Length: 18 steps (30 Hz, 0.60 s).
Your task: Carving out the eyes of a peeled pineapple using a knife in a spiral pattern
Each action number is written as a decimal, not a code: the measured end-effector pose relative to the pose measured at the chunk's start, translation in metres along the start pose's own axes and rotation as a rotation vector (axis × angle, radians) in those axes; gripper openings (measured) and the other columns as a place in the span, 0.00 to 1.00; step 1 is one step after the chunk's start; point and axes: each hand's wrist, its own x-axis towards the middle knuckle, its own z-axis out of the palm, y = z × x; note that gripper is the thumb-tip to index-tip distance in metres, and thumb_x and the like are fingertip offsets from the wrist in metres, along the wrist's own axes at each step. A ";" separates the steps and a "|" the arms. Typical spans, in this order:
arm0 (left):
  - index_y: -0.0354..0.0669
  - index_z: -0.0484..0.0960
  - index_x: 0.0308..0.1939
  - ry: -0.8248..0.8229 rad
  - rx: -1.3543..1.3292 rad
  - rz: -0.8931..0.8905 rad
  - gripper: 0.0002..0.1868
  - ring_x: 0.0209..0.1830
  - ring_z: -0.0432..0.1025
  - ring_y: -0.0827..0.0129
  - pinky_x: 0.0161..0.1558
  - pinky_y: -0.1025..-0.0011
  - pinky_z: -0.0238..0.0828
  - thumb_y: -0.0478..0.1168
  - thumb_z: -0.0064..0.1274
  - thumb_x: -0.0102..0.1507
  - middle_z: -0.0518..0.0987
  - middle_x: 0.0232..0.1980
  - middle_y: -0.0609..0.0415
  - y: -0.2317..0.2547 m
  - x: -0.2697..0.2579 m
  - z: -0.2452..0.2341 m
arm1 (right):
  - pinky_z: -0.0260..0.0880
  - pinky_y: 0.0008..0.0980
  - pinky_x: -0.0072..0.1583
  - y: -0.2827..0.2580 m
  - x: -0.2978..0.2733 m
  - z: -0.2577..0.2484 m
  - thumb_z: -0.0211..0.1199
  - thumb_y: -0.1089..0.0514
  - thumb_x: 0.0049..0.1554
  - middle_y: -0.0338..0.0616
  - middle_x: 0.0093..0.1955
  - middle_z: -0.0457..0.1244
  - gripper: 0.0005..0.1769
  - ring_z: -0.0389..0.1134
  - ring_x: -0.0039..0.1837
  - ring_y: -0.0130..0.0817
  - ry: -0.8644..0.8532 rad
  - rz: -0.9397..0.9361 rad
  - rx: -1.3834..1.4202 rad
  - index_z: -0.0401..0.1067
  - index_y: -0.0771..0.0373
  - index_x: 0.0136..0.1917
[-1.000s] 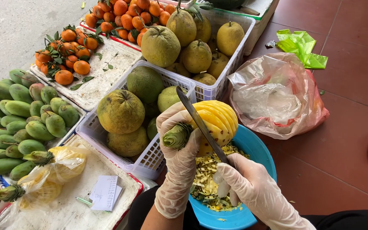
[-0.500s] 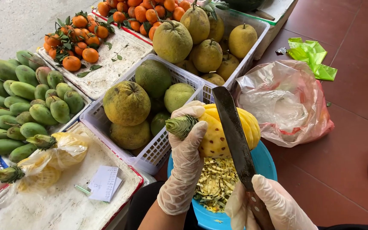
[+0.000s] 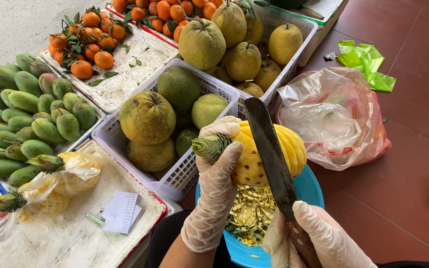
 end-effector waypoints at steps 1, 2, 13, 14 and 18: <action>0.44 0.81 0.49 -0.002 0.010 -0.012 0.15 0.64 0.70 0.57 0.72 0.58 0.63 0.45 0.65 0.62 0.74 0.60 0.44 0.002 0.000 0.000 | 0.68 0.28 0.50 -0.002 -0.001 0.003 0.62 0.37 0.56 0.55 0.44 0.66 0.31 0.68 0.44 0.43 -0.012 0.031 0.000 0.72 0.62 0.62; 0.44 0.81 0.49 -0.002 0.012 -0.012 0.15 0.64 0.70 0.57 0.72 0.58 0.63 0.45 0.65 0.62 0.74 0.60 0.44 0.001 0.000 0.000 | 0.67 0.26 0.49 -0.004 -0.001 0.006 0.62 0.36 0.56 0.50 0.44 0.66 0.30 0.68 0.45 0.40 -0.024 0.061 0.001 0.72 0.59 0.62; 0.50 0.79 0.53 -0.101 0.368 0.139 0.15 0.67 0.69 0.63 0.76 0.62 0.60 0.50 0.60 0.68 0.74 0.60 0.49 0.003 -0.003 0.000 | 0.55 0.35 0.28 -0.021 -0.007 0.028 0.43 0.35 0.64 0.67 0.25 0.71 0.42 0.56 0.22 0.39 -0.094 -0.271 -0.624 0.76 0.75 0.34; 0.50 0.79 0.53 -0.101 0.368 0.142 0.15 0.67 0.69 0.63 0.76 0.62 0.60 0.50 0.60 0.68 0.74 0.60 0.49 -0.003 0.000 -0.001 | 0.55 0.35 0.28 -0.018 -0.014 0.025 0.43 0.35 0.64 0.67 0.25 0.71 0.42 0.56 0.22 0.39 -0.097 -0.272 -0.626 0.76 0.75 0.34; 0.42 0.82 0.50 0.089 0.072 0.067 0.16 0.61 0.72 0.57 0.71 0.57 0.65 0.43 0.64 0.61 0.77 0.58 0.46 -0.018 0.004 -0.015 | 0.56 0.30 0.26 -0.006 -0.013 -0.004 0.59 0.33 0.60 0.65 0.27 0.72 0.38 0.62 0.23 0.37 -0.107 -0.569 -0.513 0.78 0.75 0.38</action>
